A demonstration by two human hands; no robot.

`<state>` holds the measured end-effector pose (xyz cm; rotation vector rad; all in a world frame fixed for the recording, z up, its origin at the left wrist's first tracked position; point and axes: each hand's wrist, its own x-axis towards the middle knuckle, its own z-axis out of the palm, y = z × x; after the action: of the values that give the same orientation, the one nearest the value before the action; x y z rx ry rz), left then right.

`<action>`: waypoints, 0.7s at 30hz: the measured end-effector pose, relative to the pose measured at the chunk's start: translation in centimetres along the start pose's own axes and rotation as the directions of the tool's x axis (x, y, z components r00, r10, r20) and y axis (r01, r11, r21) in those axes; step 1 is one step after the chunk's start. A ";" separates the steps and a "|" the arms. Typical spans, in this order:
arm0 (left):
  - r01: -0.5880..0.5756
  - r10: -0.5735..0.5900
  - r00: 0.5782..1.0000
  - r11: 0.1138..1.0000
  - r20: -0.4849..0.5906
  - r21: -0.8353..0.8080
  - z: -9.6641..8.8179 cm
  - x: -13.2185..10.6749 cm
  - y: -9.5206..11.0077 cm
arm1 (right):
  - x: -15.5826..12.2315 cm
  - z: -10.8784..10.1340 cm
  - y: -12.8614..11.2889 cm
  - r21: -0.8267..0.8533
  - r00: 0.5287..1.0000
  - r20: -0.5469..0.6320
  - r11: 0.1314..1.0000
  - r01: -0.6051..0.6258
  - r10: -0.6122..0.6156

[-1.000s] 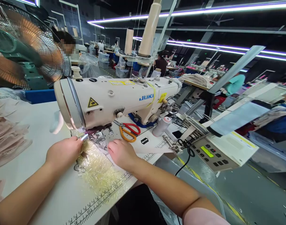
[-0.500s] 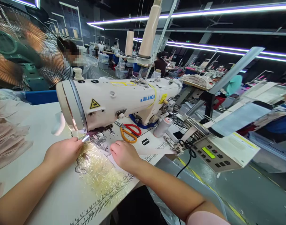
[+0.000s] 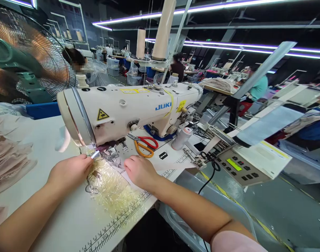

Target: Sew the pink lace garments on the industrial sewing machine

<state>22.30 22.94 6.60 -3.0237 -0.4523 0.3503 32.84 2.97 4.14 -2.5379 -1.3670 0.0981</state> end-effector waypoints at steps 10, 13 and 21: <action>-0.022 0.022 1.000 1.000 -0.016 -0.001 0.6 0.3 0.1 | 0.0 0.1 0.1 -0.007 1.000 0.003 1.000 -0.010 0.010; -0.011 0.011 1.000 1.000 -0.002 -0.009 0.5 0.3 0.2 | 0.0 0.3 0.4 -0.002 1.000 -0.013 1.000 0.005 -0.005; 0.019 -0.019 1.000 0.999 0.005 -0.034 -0.4 -0.2 0.0 | 0.0 0.0 0.4 -0.030 1.000 0.019 1.000 -0.008 0.009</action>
<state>22.17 22.83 7.00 -3.0500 -0.4924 0.3524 33.15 2.80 4.10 -2.5738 -1.3745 0.1040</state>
